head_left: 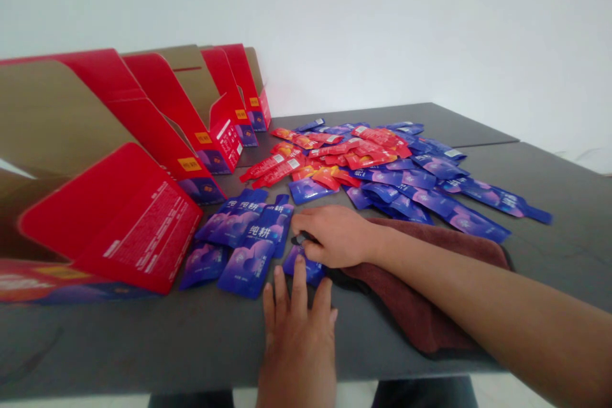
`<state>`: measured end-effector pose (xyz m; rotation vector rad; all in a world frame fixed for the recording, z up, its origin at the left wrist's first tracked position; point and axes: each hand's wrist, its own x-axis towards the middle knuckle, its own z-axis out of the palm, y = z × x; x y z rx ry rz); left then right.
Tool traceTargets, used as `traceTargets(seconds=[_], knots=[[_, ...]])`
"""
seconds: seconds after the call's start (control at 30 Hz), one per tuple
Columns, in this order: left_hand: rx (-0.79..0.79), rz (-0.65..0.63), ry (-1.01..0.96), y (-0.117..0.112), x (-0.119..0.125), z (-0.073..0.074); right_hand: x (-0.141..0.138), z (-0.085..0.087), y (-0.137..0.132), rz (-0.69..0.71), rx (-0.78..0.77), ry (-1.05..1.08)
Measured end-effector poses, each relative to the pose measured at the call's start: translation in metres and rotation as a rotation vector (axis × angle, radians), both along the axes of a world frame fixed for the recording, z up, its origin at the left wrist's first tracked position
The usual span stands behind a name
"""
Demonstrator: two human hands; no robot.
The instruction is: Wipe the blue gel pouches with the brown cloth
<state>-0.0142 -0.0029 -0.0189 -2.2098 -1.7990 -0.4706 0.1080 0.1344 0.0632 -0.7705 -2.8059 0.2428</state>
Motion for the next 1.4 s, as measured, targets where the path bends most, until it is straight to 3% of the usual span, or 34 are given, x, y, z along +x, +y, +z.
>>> traceTargets(seconds=[0.2, 0.6, 1.4], knots=[[0.015, 0.095, -0.022, 0.000, 0.007, 0.003, 0.000, 0.000, 0.000, -0.006, 0.013, -0.011], [-0.008, 0.112, -0.113, -0.003, 0.015, 0.013, 0.000, 0.000, -0.001, -0.010, 0.005, -0.016], [-0.003, 0.121, -0.077, 0.000, 0.012, 0.005, 0.000, 0.000, -0.001, -0.004, 0.008, -0.015]])
